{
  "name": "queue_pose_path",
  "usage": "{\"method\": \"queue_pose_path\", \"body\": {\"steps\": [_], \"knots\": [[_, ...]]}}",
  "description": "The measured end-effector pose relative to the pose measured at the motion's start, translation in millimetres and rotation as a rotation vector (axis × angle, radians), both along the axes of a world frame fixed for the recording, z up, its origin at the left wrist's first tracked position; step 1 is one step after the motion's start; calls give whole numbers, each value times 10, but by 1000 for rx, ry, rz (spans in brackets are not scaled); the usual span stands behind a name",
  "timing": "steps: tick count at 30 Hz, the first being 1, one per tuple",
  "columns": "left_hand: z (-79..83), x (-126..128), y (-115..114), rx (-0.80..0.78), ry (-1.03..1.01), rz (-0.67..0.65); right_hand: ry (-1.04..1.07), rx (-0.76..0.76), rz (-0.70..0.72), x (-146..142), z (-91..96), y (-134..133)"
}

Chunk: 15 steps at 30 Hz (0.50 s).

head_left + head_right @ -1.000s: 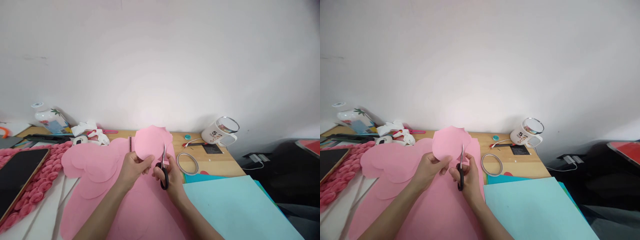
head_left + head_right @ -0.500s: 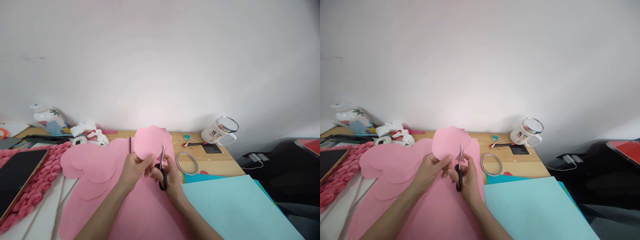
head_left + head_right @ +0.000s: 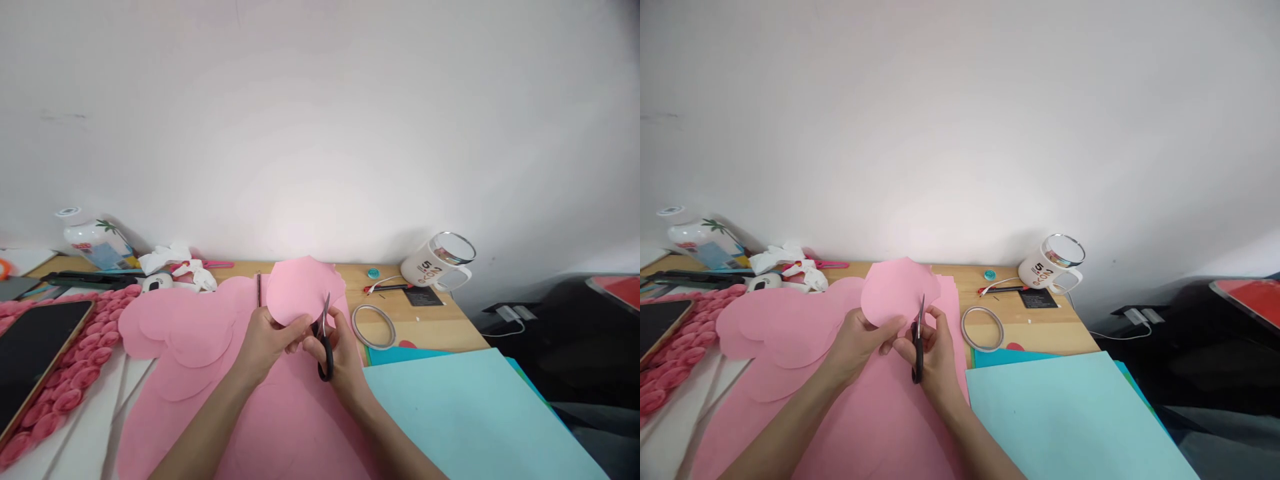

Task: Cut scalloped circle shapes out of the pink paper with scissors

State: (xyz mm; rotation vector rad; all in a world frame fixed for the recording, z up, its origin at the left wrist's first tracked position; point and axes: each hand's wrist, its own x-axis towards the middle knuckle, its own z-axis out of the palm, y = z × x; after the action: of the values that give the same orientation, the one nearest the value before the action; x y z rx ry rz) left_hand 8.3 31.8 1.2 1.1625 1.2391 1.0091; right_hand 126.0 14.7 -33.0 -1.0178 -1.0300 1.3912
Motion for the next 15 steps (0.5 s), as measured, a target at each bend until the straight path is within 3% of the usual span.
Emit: {"method": "queue_pose_path", "body": {"steps": [15], "knots": [[-30, -23, 17, 8, 23, 7, -54, -19, -10, 10, -3, -10]]}}
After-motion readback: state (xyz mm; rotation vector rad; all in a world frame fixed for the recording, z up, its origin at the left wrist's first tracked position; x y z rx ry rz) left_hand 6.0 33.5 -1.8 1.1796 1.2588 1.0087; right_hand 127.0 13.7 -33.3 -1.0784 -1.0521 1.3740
